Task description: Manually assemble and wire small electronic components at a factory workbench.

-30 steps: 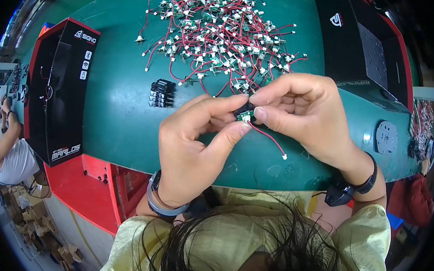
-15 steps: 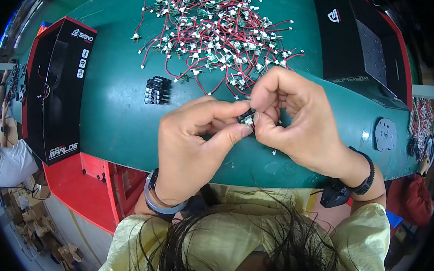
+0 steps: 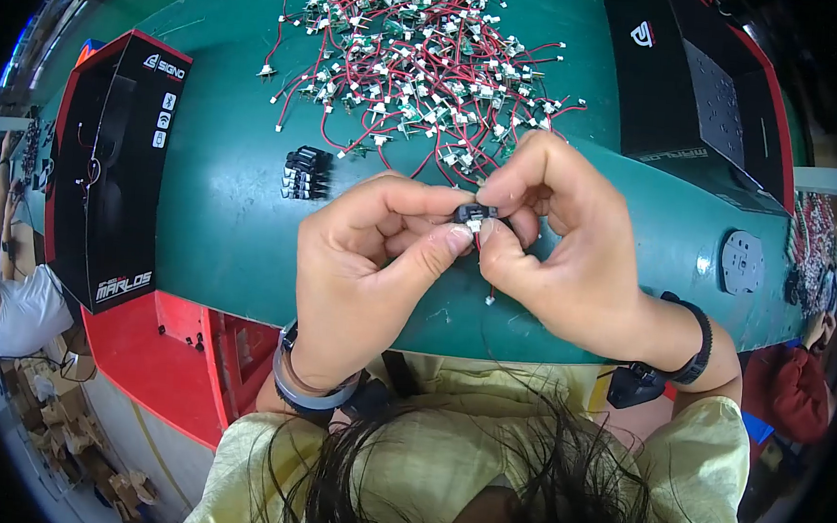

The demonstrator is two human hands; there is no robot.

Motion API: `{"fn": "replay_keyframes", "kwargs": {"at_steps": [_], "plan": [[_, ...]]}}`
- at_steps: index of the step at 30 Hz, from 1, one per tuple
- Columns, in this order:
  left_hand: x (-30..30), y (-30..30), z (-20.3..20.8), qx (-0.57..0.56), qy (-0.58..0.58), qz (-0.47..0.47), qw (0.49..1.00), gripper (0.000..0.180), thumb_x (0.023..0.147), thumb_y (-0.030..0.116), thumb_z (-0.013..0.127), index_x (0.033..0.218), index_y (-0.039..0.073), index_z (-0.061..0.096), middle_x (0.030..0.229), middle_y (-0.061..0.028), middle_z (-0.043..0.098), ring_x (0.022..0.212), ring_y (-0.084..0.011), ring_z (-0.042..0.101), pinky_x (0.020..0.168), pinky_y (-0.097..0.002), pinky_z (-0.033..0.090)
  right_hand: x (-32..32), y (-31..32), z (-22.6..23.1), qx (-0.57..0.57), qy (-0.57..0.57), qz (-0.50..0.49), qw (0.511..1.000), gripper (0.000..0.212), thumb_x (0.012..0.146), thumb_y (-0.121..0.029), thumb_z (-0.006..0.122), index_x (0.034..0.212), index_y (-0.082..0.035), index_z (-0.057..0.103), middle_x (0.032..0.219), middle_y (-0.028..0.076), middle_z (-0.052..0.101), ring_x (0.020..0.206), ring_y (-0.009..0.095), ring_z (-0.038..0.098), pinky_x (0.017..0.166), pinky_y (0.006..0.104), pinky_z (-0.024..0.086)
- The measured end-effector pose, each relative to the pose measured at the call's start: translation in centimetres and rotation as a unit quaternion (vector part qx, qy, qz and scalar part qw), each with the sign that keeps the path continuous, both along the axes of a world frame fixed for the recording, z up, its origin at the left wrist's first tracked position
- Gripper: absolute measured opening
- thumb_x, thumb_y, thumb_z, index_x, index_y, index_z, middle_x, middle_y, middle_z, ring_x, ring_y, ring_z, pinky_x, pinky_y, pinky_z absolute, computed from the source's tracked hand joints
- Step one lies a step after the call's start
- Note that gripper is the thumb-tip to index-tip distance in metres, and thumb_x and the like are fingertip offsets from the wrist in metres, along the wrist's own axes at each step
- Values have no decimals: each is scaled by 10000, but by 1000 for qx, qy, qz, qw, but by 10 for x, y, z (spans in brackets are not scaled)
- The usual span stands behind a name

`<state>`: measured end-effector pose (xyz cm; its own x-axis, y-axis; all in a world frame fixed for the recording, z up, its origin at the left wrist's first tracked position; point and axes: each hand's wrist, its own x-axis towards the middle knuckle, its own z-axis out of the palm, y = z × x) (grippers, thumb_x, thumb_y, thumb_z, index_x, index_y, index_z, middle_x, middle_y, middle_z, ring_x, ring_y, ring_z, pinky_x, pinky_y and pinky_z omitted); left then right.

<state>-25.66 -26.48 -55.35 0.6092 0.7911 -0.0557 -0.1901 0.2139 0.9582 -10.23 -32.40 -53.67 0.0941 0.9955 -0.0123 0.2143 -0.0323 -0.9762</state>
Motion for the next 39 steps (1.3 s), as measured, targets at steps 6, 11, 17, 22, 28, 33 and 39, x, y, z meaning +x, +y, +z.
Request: {"fn": "replay_keyframes", "kwargs": {"at_steps": [6,11,17,22,28,33,39], "plan": [[4,-4,6,-55,-47,-10,997,299,745,-68,619,1030,-47,531,867,-84,615,762,-116,600,706,-223,493,4,-2,8,-48,137,-9,989,179,761,32,570,922,-3,499,840,13,499,742,51,483,656,186,411],[-4,0,1,-30,-18,-8,999,350,708,-39,678,1022,-37,522,856,-84,606,772,-103,595,688,-202,488,7,-1,19,10,63,34,997,278,778,29,583,1043,19,501,932,54,538,849,82,527,714,214,443],[-3,1,4,-45,11,-9,999,323,714,-21,685,998,-34,532,838,-69,602,744,-89,585,664,-187,478,6,5,17,55,32,26,998,341,764,51,578,1091,25,487,925,73,564,869,100,551,735,217,441],[-3,3,5,-43,31,5,999,295,708,-6,697,966,-28,555,803,-50,599,726,-69,568,656,-180,471,3,12,14,41,74,2,996,355,767,53,573,1102,13,465,832,47,577,763,75,539,701,200,424],[-6,-2,6,4,88,39,995,272,706,2,690,942,-26,559,779,-45,602,690,-64,568,629,-189,473,-8,12,6,17,97,2,995,349,766,69,543,1093,-18,456,828,19,550,762,67,535,658,188,429],[-25,-2,24,204,99,89,970,301,698,42,700,963,0,564,810,-92,622,727,-128,617,668,-244,492,-1,6,11,29,41,-48,998,421,787,23,547,1180,-23,405,963,32,500,866,75,486,717,198,414],[-141,52,83,488,470,405,614,306,674,28,673,972,18,601,885,-84,611,810,-183,587,722,-270,454,2,-2,13,11,59,-17,998,345,795,25,550,1126,-13,460,965,35,499,850,82,484,710,204,413]]}}
